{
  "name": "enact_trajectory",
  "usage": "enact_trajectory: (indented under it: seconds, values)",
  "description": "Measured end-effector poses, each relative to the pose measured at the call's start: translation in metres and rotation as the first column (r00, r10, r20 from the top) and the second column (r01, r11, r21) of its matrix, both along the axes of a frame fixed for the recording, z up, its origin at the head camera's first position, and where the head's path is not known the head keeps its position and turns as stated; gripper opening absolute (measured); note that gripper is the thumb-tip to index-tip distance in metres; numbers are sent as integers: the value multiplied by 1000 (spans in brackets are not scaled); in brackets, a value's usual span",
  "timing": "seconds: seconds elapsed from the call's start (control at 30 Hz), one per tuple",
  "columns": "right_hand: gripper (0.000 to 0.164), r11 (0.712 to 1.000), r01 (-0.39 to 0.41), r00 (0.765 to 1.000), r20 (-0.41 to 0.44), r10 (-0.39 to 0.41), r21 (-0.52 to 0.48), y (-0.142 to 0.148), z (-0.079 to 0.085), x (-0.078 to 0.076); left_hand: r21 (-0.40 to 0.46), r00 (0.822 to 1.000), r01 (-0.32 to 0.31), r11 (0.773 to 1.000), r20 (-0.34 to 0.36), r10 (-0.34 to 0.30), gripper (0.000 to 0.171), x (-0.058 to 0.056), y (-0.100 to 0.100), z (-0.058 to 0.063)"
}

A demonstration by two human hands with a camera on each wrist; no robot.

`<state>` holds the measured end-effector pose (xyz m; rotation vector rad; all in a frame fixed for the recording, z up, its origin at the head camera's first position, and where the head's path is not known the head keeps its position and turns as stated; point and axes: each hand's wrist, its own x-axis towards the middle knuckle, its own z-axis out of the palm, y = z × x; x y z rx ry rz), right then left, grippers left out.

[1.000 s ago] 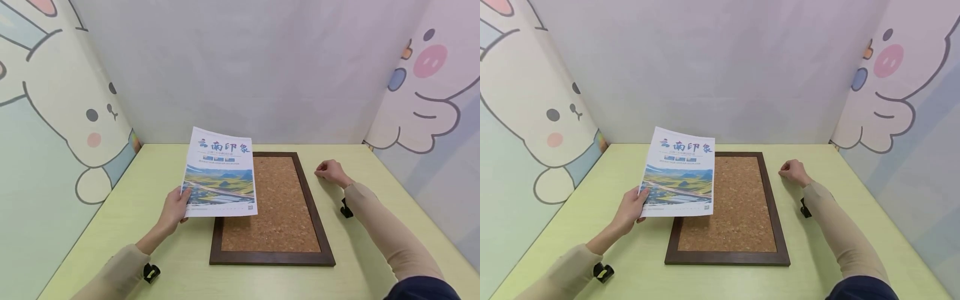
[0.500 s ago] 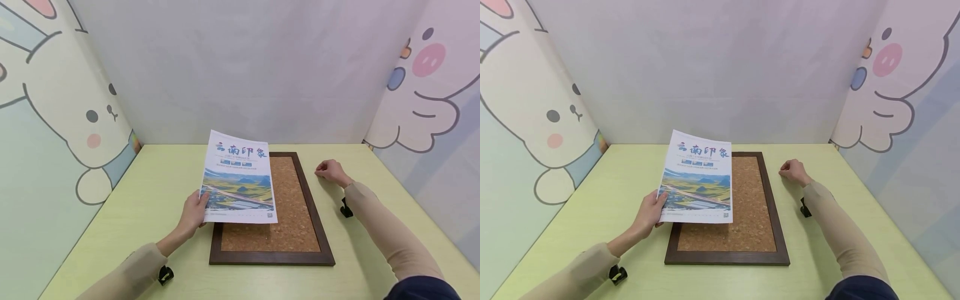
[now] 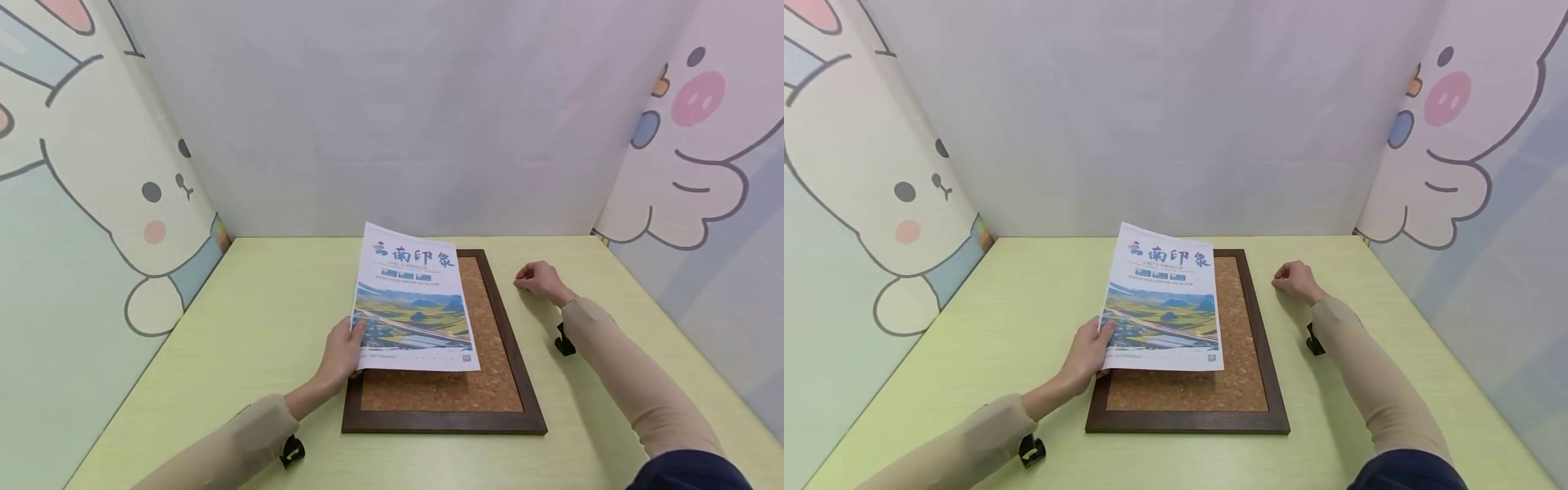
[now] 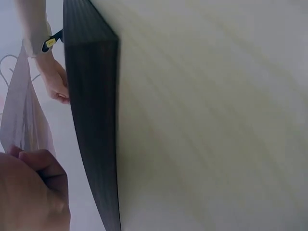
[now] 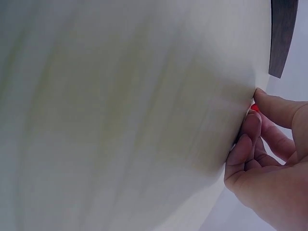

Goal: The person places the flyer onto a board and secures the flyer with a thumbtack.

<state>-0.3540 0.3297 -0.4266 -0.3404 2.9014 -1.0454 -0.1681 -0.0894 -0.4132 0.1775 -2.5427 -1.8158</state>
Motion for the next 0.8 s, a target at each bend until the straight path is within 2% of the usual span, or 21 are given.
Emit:
enact_trajectory:
  seconds: [0.13,0.33,0.5,0.8]
  values:
    - [21,999,39,999,19,-39,32,-1,-2,-1,22,999,14,1000,31,-14,30,0,9,-3]
    - [22,996,53,998,27,-55,66,-6,1,2,47,997,45,998,64,-48,29,4,18,-4]
    - [24,996,58,998,30,-60,63,-6,2,2,50,995,61,997,78,-65,28,6,25,-6]
    - [23,994,98,994,47,-101,57,-6,1,2,124,986,102,987,122,-117,30,8,33,-8]
